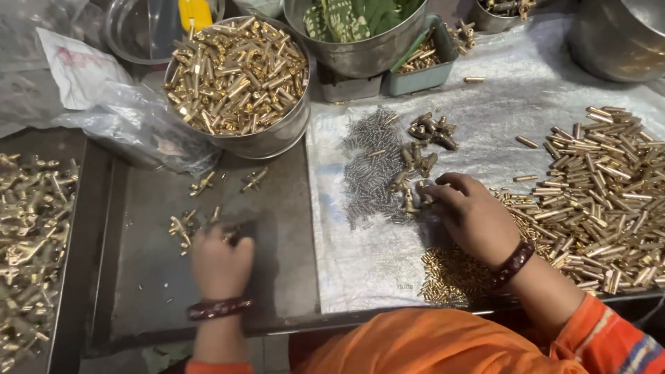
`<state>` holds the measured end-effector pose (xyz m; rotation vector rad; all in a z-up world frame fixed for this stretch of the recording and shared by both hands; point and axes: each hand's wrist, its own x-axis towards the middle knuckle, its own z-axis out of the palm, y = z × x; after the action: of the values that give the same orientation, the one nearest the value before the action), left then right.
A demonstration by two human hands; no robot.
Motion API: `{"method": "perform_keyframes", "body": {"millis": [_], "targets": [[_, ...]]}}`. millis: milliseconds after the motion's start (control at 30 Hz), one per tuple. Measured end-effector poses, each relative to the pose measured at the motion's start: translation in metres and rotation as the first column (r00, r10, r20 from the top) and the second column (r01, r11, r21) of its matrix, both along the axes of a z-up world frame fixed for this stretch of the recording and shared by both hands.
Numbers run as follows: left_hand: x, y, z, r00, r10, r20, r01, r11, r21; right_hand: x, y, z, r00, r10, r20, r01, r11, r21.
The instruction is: Assembling small brass mechanical components at a workstation.
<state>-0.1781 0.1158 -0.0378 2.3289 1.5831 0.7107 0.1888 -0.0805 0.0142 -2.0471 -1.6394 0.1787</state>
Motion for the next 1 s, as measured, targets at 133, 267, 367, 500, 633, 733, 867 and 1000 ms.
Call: {"method": "perform_keyframes", "body": {"millis": [133, 267, 367, 500, 633, 733, 867, 1000], "targets": [[0.034, -0.021, 0.064, 0.995, 0.094, 0.026, -0.096, 0.990, 0.103, 0.007, 0.006, -0.022, 0.997, -0.044, 0.068, 0.047, 0.998, -0.035], [0.103, -0.049, 0.074, 0.889, -0.327, 0.320, 0.409, 0.882, -0.234, 0.027, 0.026, -0.038, 0.986, -0.165, -0.031, 0.160, 0.981, -0.113], [0.151, -0.079, 0.077, 0.832, -0.449, 0.325, 0.548, 0.756, -0.358, 0.043, 0.028, -0.050, 0.942, -0.269, -0.200, 0.234, 0.955, -0.183], [0.177, -0.100, 0.062, 0.805, -0.407, 0.431, 0.579, 0.698, -0.422, 0.039, 0.014, -0.046, 0.768, -0.266, -0.583, 0.227, 0.964, -0.140], [0.182, -0.101, 0.055, 0.820, -0.398, 0.412, 0.569, 0.650, -0.504, 0.017, -0.012, -0.006, 0.653, -0.114, -0.748, 0.122, 0.992, -0.044], [0.183, -0.107, 0.045, 0.837, -0.390, 0.383, 0.542, 0.496, -0.679, 0.024, -0.017, -0.003, 0.749, -0.171, -0.640, 0.136, 0.985, -0.104], [0.184, -0.101, 0.026, 0.749, -0.535, 0.390, 0.661, 0.634, -0.401, 0.019, -0.016, -0.006, 0.946, -0.205, -0.250, 0.160, 0.969, -0.188], [0.184, -0.102, 0.036, 0.753, -0.529, 0.391, 0.657, 0.637, -0.403, -0.005, -0.019, 0.009, 0.987, -0.061, -0.146, 0.038, 0.988, -0.151]]}}
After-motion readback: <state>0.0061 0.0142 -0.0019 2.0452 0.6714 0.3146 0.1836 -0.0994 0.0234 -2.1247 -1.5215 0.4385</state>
